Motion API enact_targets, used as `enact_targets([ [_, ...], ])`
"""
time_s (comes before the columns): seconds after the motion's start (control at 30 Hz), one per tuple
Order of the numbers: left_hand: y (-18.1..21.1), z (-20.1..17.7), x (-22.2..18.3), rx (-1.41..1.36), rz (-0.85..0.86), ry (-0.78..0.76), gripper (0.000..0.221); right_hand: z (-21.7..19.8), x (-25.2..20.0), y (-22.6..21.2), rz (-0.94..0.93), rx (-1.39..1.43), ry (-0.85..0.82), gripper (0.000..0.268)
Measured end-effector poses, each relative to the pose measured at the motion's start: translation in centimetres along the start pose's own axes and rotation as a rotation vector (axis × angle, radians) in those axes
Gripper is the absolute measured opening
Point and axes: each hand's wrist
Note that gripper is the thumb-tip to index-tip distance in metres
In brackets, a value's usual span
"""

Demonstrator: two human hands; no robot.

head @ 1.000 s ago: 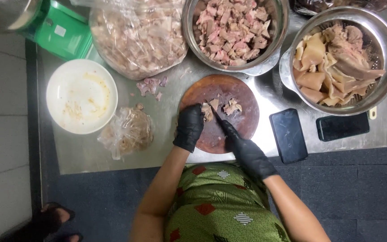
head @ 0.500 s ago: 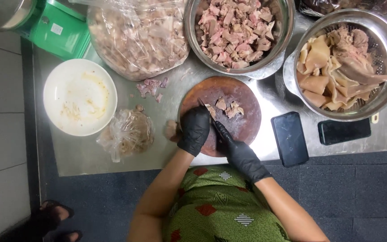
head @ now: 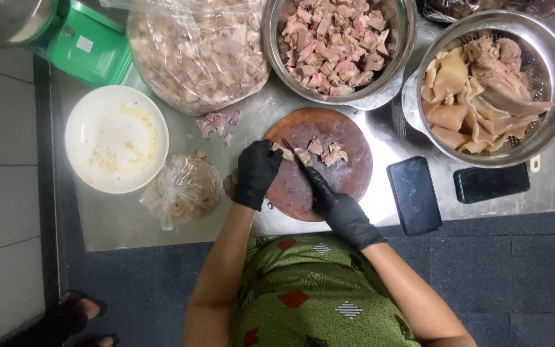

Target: Cutting cooked meat into smaller pieces on a wooden cutting board using a knife.

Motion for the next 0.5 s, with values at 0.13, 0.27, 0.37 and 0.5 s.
enact_targets([
  [0.13, 1.1, -0.6, -1.0, -0.063, 0.031, -0.005, 0.027, -0.6, -1.8, 0.9, 0.024, 0.098, -0.055, 0.091],
  [0.27, -1.1, 1.7, -3.0, 0.001, -0.020, 0.018, 0.024, -0.2, -3.1, 0.5, 0.173, 0.293, -0.084, 0.074],
  [0.37, 1.0, 0.2, -5.2, -0.033, 0.044, 0.054, 0.031, -0.4, -3.1, -1.3, 0.150, 0.279, -0.110, 0.073],
  [0.5, 0.4, 0.9, -5.8, 0.112, 0.162, 0.083, 0.025, -0.4, -3.1, -3.2, 0.108, 0.245, -0.163, 0.073],
])
Point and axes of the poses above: each hand's wrist, its own x-axis towards the middle knuckle, its own z-axis out of the palm, y = z × x, and after that the axes turned 5 degrees about -y, right-handed
